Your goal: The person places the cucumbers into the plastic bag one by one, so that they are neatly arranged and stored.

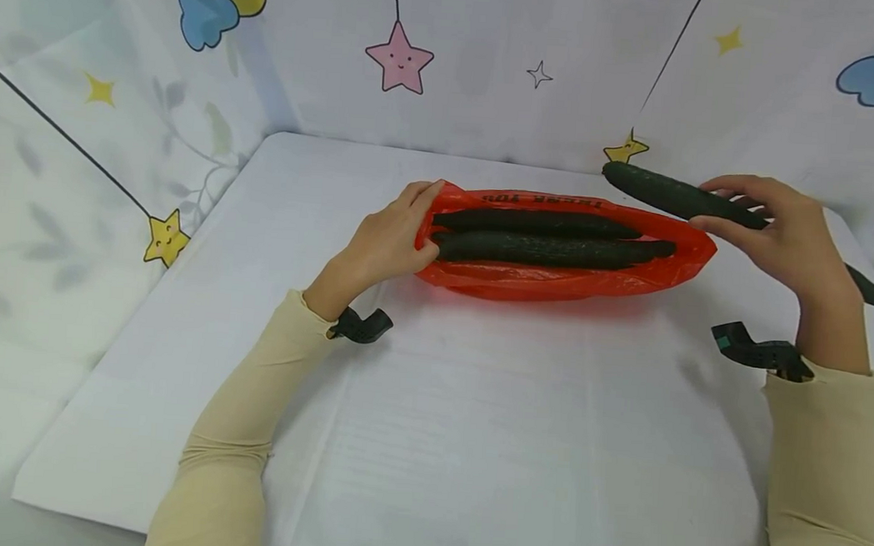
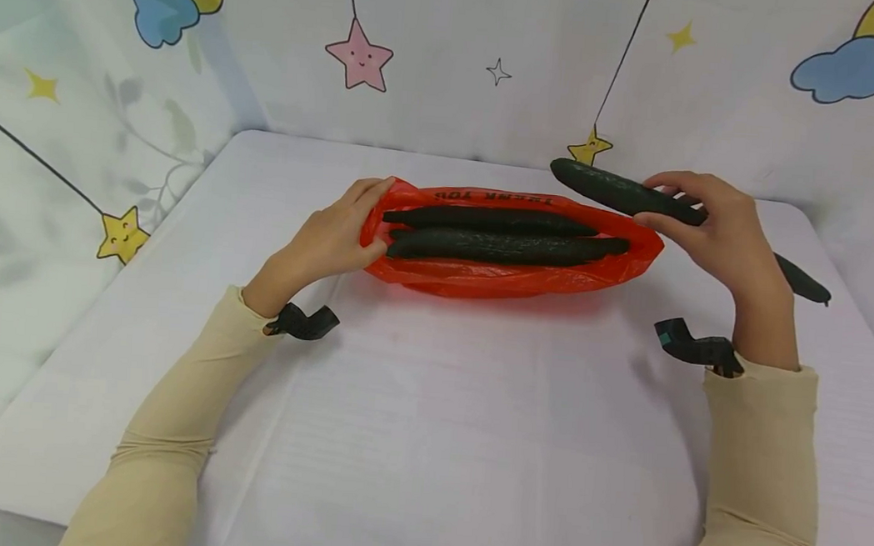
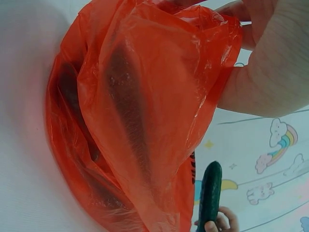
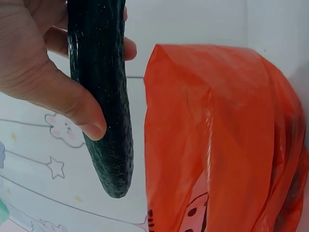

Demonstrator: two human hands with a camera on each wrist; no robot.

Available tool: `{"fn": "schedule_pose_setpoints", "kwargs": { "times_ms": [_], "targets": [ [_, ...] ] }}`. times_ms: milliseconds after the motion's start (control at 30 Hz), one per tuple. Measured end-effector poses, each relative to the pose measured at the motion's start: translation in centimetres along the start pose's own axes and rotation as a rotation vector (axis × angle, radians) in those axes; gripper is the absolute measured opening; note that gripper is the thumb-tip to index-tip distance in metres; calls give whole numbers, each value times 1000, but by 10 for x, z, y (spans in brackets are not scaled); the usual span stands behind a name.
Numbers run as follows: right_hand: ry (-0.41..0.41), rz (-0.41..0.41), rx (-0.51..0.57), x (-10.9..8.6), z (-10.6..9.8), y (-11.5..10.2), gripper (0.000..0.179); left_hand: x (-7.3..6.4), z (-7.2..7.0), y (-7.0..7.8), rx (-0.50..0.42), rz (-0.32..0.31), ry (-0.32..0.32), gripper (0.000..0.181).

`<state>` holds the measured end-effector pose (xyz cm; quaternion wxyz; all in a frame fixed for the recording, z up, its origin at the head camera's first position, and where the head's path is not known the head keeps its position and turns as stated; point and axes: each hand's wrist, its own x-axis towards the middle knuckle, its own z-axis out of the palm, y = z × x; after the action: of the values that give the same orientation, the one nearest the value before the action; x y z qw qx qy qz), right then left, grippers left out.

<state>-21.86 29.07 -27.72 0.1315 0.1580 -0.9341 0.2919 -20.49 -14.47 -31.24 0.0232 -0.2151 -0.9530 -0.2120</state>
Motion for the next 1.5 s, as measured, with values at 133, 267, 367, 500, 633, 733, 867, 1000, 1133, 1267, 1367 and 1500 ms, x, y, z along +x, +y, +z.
{"fn": "schedule_pose_setpoints", "kwargs": {
  "times_ms": [133, 267, 367, 500, 633, 733, 867, 1000, 1133, 1267, 1367, 1500],
  "targets": [
    [-21, -41, -15, -2, 1, -7, 44, 0, 0, 0, 2, 0, 3, 75],
    [-27, -109, -24, -3, 3, -12, 43, 1, 0, 0, 1, -2, 3, 76],
    [-26, -165, -21, -3, 6, -16, 43, 1, 0, 1, 0, -3, 0, 76],
    [-33, -240, -10, -1, 11, -24, 45, 0, 0, 1, 2, -5, 0, 76],
    [-39, -339, 13, 1, 18, -29, 48, 0, 0, 0, 4, -3, -2, 76],
    [-53, -379, 25, 2, 24, -32, 49, 0, 0, 0, 4, -3, -2, 76],
    [-87, -383, 50, 3, 31, -36, 52, 1, 0, 0, 1, -5, -7, 76],
    [-112, -400, 54, 6, 38, -41, 55, 1, -1, 0, 3, -4, -11, 76],
    [-151, -384, 48, 7, 43, -45, 52, 2, -1, 0, 4, -1, -10, 76],
    [-186, -354, 28, 10, 50, -51, 49, 1, -2, 1, 7, -4, -12, 76],
    [-219, -329, 5, 14, 55, -56, 45, 1, -3, 1, 8, -4, -11, 76],
    [-262, -311, 4, 17, 61, -60, 41, 1, -2, 2, 10, -1, -12, 76]
  ]
}}
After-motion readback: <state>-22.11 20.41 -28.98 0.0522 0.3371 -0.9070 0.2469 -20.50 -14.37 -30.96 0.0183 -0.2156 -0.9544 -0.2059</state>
